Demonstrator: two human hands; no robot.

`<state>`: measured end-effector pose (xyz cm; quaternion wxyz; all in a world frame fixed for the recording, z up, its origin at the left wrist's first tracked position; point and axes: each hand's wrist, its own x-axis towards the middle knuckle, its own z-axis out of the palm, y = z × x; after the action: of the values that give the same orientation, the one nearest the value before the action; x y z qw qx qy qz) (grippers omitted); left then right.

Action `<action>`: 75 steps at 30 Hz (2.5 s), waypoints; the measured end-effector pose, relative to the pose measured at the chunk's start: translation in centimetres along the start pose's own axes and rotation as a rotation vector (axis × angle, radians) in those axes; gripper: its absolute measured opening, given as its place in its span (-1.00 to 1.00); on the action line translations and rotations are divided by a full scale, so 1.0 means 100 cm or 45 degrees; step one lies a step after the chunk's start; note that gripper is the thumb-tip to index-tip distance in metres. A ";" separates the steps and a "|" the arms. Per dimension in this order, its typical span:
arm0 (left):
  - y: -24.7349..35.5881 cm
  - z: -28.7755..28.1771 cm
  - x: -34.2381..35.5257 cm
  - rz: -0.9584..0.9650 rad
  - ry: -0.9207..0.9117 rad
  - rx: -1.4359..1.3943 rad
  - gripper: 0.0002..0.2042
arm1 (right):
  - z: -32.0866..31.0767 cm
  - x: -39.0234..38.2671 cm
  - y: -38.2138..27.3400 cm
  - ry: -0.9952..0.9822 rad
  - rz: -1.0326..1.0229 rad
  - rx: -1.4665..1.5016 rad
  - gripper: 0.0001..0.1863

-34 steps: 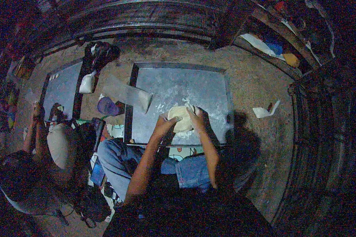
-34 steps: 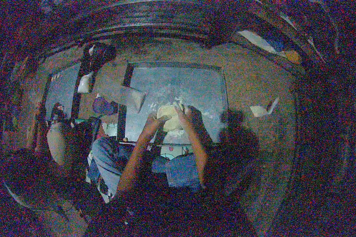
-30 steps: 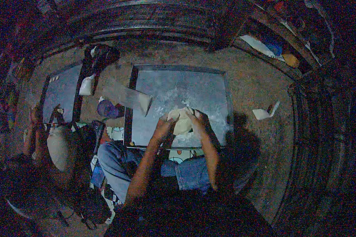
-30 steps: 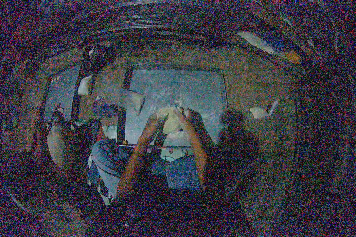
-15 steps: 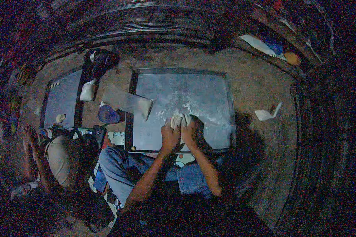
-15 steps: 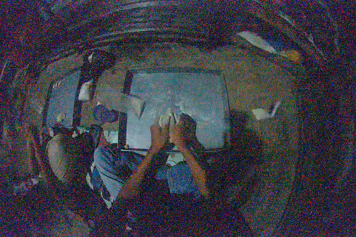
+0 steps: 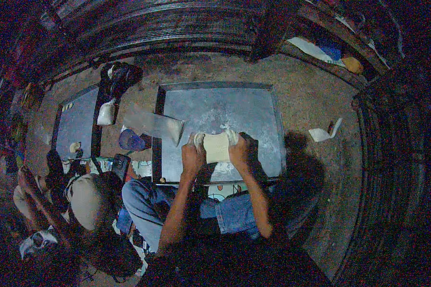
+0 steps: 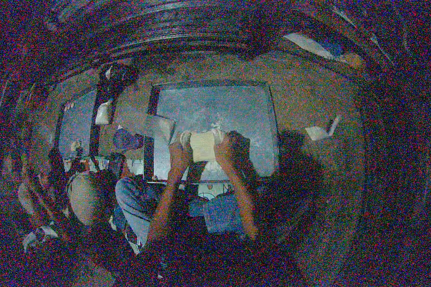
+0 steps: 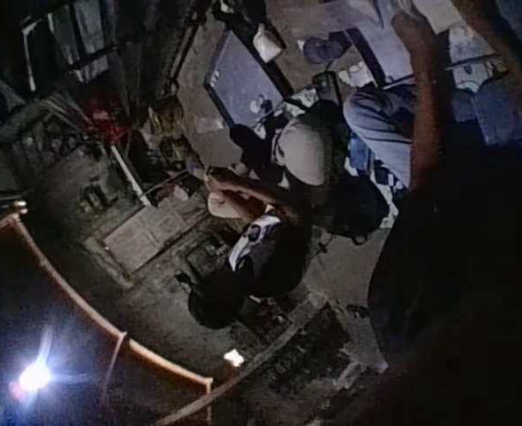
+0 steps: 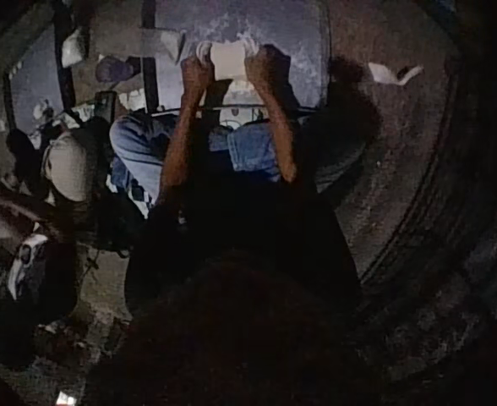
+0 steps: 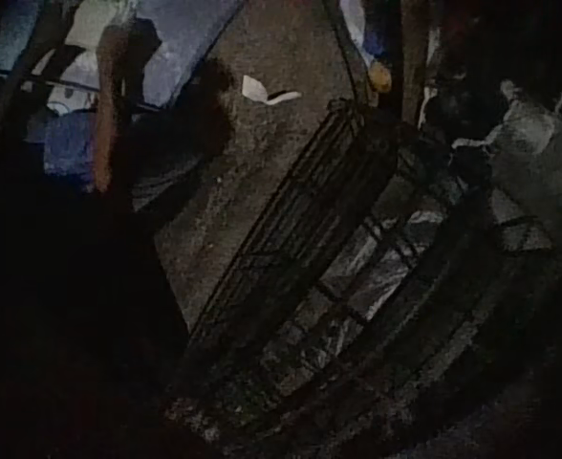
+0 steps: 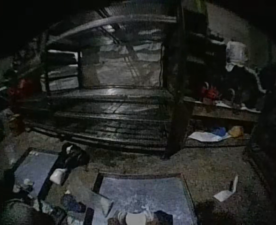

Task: The person kneads a piece of dough on a metal tray by hand, repeatedly folding, pressing, and rolling it against the floured surface.

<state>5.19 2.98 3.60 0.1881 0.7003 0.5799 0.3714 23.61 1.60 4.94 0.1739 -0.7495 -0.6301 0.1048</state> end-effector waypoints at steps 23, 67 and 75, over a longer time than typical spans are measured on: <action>-0.013 -0.011 -0.003 -0.414 -0.073 -0.098 -0.67 | 0.003 0.000 0.024 0.033 0.028 0.170 -0.71; 0.032 0.017 -0.028 -0.297 0.159 -0.565 -0.76 | -0.014 -0.031 -0.057 0.041 -0.060 0.512 -0.71; 0.032 -0.013 -0.006 -0.251 0.220 -0.420 -0.84 | -0.012 -0.024 -0.043 0.131 0.091 0.528 -0.44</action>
<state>6.36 1.40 6.45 0.2850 0.5656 0.5909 0.4997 19.73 -0.30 7.54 0.3525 -0.7239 -0.5584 0.1998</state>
